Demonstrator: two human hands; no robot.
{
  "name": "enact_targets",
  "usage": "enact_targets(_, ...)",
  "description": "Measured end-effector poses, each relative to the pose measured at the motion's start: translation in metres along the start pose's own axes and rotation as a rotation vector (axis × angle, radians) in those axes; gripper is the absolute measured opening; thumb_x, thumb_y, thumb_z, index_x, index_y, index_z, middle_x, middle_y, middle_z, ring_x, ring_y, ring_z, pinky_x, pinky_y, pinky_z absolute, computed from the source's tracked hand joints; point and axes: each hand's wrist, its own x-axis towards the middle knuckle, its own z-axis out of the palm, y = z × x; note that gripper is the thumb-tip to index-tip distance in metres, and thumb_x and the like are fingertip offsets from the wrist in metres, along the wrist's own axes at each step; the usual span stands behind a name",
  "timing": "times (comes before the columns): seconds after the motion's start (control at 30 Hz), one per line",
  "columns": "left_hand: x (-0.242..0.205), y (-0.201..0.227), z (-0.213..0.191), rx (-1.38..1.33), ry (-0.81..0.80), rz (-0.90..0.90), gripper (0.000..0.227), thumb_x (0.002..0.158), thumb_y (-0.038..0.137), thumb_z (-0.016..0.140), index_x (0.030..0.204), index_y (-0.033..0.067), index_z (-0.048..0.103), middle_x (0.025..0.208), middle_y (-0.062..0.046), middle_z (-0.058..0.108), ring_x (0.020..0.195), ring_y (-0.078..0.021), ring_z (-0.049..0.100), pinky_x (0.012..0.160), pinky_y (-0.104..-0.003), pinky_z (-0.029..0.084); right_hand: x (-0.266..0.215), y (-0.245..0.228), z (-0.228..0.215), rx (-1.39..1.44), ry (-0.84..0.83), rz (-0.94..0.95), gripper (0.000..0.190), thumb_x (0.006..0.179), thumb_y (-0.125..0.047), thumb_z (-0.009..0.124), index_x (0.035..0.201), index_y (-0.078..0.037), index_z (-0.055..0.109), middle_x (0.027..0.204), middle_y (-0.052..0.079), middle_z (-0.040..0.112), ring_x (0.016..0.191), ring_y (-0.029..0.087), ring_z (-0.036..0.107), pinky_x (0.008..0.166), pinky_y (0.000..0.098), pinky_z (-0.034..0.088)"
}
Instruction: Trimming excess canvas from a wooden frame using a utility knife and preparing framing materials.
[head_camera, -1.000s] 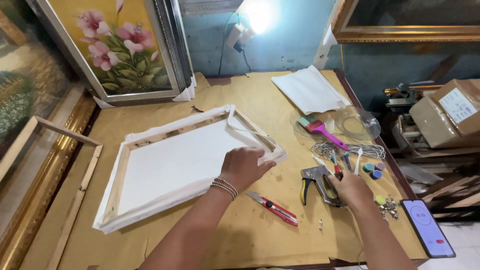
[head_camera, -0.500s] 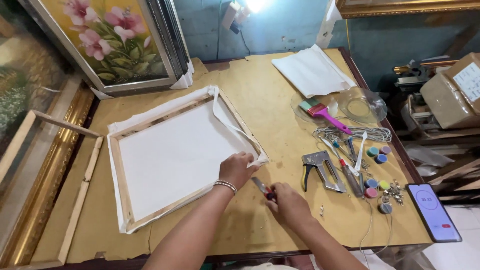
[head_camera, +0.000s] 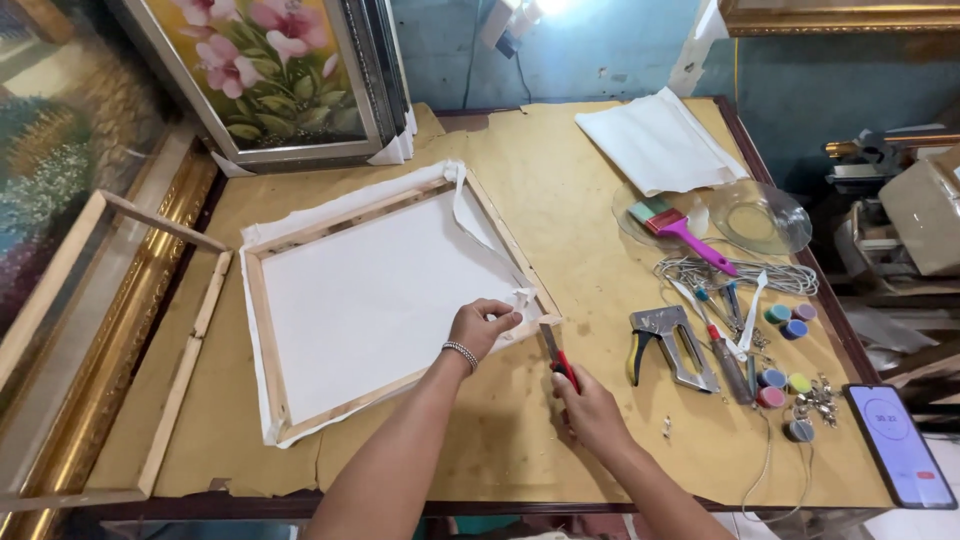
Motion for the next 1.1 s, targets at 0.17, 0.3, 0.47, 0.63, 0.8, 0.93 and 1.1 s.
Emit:
enact_targets(0.17,-0.006,0.002,0.001,0.002,0.041,0.062,0.016,0.062,0.026,0.076,0.071,0.0147,0.070,0.078,0.002,0.056,0.076,-0.0096,0.054,0.073,-0.022,0.042,-0.011,-0.020,0.014,0.241,-0.025,0.016,0.031,0.086,-0.020,0.047,0.116,-0.015,0.050,0.070,0.011,0.062,0.038,0.018,0.044,0.030,0.0273,0.031)
enact_targets(0.3,-0.008,0.007,-0.001,0.036,0.024,0.065,0.016,0.061,0.028,0.077,0.071,0.0169,0.071,0.073,0.004,0.044,0.072,-0.0098,0.046,0.070,-0.023,0.040,-0.007,-0.026,0.021,0.228,-0.016,-0.020,0.033,0.085,-0.019,0.051,0.117,-0.012,0.054,0.065,0.010,0.056,0.041,0.018,0.049,0.033,0.0288,0.038)
enact_targets(0.47,-0.014,0.011,-0.001,0.024,0.082,0.079,0.020,0.062,0.031,0.075,0.077,0.0173,0.071,0.072,0.002,0.045,0.074,-0.0120,0.050,0.072,-0.025,0.041,-0.017,-0.021,0.038,0.210,0.031,-0.066,0.032,0.084,-0.013,0.052,0.116,-0.011,0.056,0.059,0.011,0.055,0.040,0.018,0.048,0.033,0.0275,0.038)
enact_targets(0.63,-0.014,0.021,-0.004,-0.110,0.128,-0.014,0.021,0.063,0.032,0.074,0.076,0.0168,0.070,0.082,0.005,0.057,0.083,-0.0094,0.057,0.078,-0.022,0.041,-0.035,-0.030,0.039,0.125,-0.028,0.006,0.035,0.084,-0.017,0.052,0.119,-0.016,0.055,0.061,0.008,0.053,0.041,0.016,0.045,0.033,0.0289,0.038)
enact_targets(0.8,-0.030,0.064,-0.033,0.636,-0.164,-0.064,0.060,0.050,0.063,0.064,0.086,0.0148,0.063,0.100,-0.007,0.057,0.090,-0.0206,0.056,0.075,-0.033,0.045,-0.033,-0.038,0.032,0.082,0.006,0.000,0.033,0.083,-0.020,0.054,0.117,-0.017,0.055,0.059,0.009,0.055,0.041,0.017,0.049,0.035,0.0289,0.038)
enact_targets(0.93,-0.027,0.055,-0.033,0.992,-0.132,-0.043,0.065,0.050,0.058,0.068,0.101,0.0203,0.052,0.105,-0.006,0.050,0.103,-0.0245,0.044,0.079,-0.039,0.042,-0.030,-0.032,0.036,0.119,-0.014,0.002,0.036,0.084,-0.017,0.052,0.121,-0.018,0.052,0.059,0.011,0.054,0.042,0.019,0.049,0.035,0.0301,0.041)
enact_targets(1.1,-0.029,0.074,-0.021,1.058,-0.194,-0.177,0.013,0.066,0.031,0.067,0.073,0.0195,0.067,0.082,-0.003,0.065,0.084,-0.0223,0.059,0.069,-0.033,0.047,-0.029,-0.030,0.033,0.111,-0.017,0.009,0.037,0.084,-0.019,0.052,0.121,-0.018,0.051,0.066,0.012,0.055,0.042,0.020,0.051,0.034,0.0300,0.042)
